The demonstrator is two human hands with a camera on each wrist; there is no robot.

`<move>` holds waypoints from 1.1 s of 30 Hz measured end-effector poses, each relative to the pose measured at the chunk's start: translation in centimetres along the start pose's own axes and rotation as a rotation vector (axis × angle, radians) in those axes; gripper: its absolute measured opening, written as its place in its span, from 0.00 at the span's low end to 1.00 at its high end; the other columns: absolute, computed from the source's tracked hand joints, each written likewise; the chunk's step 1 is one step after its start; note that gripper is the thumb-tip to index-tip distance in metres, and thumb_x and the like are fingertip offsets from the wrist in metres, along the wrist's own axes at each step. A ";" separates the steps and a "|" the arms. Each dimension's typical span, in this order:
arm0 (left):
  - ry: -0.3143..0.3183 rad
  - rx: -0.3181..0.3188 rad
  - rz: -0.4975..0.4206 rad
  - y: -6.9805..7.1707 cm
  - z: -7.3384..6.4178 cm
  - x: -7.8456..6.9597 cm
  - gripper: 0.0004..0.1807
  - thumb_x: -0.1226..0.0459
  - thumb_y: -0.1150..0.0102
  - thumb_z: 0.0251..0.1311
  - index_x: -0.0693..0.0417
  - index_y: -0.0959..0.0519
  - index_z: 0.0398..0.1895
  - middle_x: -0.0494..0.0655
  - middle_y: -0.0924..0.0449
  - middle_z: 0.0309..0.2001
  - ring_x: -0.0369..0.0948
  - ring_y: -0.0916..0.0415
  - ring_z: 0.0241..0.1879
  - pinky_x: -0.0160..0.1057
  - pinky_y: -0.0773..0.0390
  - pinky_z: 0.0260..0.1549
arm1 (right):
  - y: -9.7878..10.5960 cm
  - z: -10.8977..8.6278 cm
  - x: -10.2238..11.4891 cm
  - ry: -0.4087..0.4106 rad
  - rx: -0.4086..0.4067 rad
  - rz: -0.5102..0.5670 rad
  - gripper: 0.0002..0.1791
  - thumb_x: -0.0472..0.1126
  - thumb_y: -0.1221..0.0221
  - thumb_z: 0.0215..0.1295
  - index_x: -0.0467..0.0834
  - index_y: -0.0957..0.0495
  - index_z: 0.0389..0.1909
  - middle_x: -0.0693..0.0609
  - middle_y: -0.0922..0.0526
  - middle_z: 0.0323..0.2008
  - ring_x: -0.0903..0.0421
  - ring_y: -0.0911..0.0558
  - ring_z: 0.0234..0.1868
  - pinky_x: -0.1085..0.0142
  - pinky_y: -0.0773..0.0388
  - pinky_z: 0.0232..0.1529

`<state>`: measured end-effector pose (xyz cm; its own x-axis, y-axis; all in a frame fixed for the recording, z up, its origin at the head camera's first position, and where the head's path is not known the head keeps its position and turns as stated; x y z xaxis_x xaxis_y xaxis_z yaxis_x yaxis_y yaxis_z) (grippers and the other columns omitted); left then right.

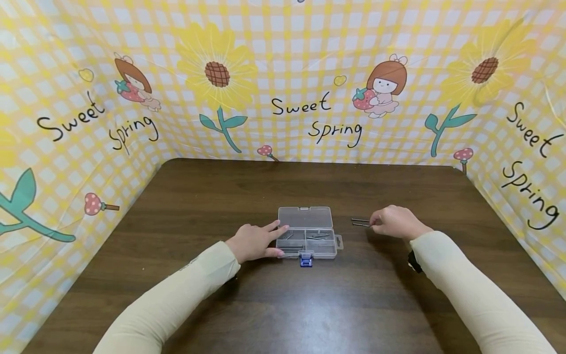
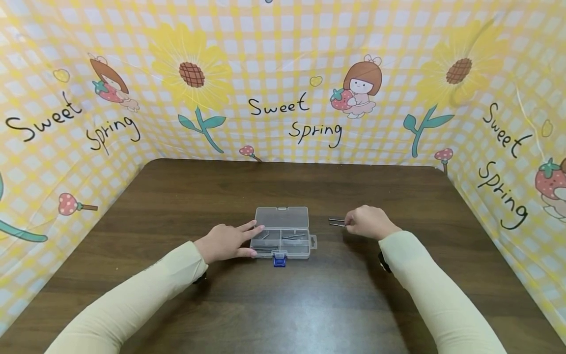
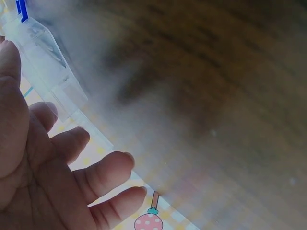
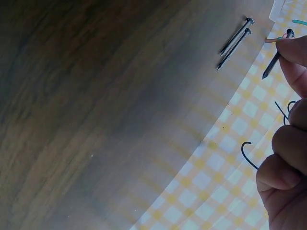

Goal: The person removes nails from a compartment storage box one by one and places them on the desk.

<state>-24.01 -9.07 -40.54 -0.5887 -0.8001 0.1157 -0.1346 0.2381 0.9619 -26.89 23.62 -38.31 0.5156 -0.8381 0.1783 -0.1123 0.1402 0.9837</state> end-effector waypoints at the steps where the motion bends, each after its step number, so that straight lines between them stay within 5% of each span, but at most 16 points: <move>1: -0.001 -0.003 -0.002 0.0 0.0 0.0 0.41 0.35 0.55 0.60 0.38 0.44 0.75 0.43 0.41 0.71 0.37 0.50 0.10 0.35 0.49 0.13 | 0.0 0.1 0.1 0.000 0.007 0.000 0.04 0.37 0.39 0.58 0.45 0.16 0.32 0.52 0.15 0.31 0.56 0.20 0.29 0.57 0.24 0.28; 33: 0.001 -0.002 -0.005 -0.2 0.0 0.1 0.41 0.35 0.55 0.60 0.37 0.44 0.75 0.43 0.42 0.72 0.37 0.51 0.10 0.35 0.49 0.14 | -1.0 1.7 1.4 0.061 0.046 -0.062 0.03 0.38 0.39 0.56 0.47 0.17 0.27 0.58 0.17 0.27 0.59 0.21 0.27 0.58 0.24 0.29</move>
<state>-24.06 -9.17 -40.70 -0.5874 -0.8016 0.1113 -0.1361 0.2333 0.9628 -27.47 21.37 -39.12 0.5735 -0.8104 0.1196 -0.1172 0.0634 0.9911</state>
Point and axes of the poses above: each hand's wrist, its own z-axis towards the middle knuckle, its own y-axis out of the back of the hand, x = y × z, the point moved 4 cm from there along z, towards the middle knuckle
